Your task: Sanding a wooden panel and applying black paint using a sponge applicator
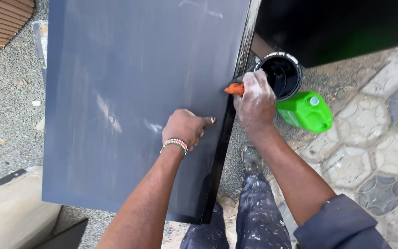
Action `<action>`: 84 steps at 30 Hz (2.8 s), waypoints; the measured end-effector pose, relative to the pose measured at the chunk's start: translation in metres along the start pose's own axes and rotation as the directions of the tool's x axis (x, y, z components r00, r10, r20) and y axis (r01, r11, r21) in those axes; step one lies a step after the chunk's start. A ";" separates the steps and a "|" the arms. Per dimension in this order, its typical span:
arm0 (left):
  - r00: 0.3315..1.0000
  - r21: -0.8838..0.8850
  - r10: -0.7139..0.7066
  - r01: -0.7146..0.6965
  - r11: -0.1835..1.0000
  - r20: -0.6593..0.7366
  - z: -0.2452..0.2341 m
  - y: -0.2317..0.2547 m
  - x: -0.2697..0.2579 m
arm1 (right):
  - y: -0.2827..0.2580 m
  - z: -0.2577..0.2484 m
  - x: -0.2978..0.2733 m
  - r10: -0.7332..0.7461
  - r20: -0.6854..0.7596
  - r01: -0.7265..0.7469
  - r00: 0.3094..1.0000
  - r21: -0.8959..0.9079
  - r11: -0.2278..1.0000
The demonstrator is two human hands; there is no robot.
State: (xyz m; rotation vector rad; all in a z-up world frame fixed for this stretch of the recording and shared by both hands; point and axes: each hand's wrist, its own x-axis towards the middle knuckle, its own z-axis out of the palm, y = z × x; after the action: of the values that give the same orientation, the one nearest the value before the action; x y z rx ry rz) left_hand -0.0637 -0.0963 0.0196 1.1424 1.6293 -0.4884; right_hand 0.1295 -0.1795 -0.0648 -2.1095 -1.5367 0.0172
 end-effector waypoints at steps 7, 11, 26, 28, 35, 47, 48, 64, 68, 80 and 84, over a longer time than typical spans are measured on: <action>1.000 -0.028 0.002 -0.002 1.000 0.020 -0.003 0.001 -0.002 | 0.048 0.029 0.110 -0.015 -0.010 0.014 1.000 -0.018 1.000; 0.994 -0.072 -0.099 0.102 0.992 0.045 -0.012 0.019 0.009 | 0.085 0.061 0.223 -0.127 -0.018 0.128 0.992 0.006 0.992; 0.994 -0.172 0.044 -0.061 0.983 -0.097 0.006 0.013 0.018 | 0.005 -0.043 0.078 -0.321 0.506 0.179 0.801 0.309 0.934; 0.997 -0.280 -0.019 -0.002 0.960 -0.072 0.003 0.013 0.022 | -0.015 -0.060 0.003 -0.257 0.590 0.089 0.765 0.299 0.950; 0.987 -0.295 0.016 -0.064 0.953 -0.162 0.009 0.014 0.022 | -0.068 -0.124 -0.225 -0.417 0.684 0.040 0.599 0.494 0.868; 0.880 -0.803 0.368 -0.442 0.400 -0.301 0.231 -0.053 -0.038 | 0.121 -0.130 -0.076 0.504 0.738 -0.459 0.448 -0.294 0.839; 0.914 -0.811 0.356 -0.355 0.464 -0.196 0.266 -0.054 -0.045 | 0.141 -0.125 -0.065 0.535 0.724 -0.545 0.435 -0.261 0.796; 0.990 -0.856 0.058 -0.143 0.497 -0.131 0.377 0.035 0.016 | 0.285 0.006 0.040 -0.043 0.702 -0.131 0.711 0.192 0.973; 0.998 -0.878 0.050 0.010 0.478 0.039 0.375 0.074 0.030 | 0.292 0.063 0.065 -0.039 0.706 -0.041 0.707 0.096 0.995; 0.996 -0.891 0.060 -0.087 0.447 -0.067 0.370 0.090 0.060 | 0.319 0.156 0.068 0.056 0.794 0.128 0.605 -0.166 0.978; 0.999 -0.875 0.036 -0.010 0.484 0.009 0.365 0.090 0.063 | 0.320 0.161 0.070 0.126 0.808 0.109 0.575 -0.228 0.968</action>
State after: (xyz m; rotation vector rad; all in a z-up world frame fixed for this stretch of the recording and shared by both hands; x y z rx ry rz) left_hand 0.2001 -0.3088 -0.1553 0.3406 1.5044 0.3794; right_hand 0.3872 -0.1214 -0.3163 -2.4652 -2.1181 1.0082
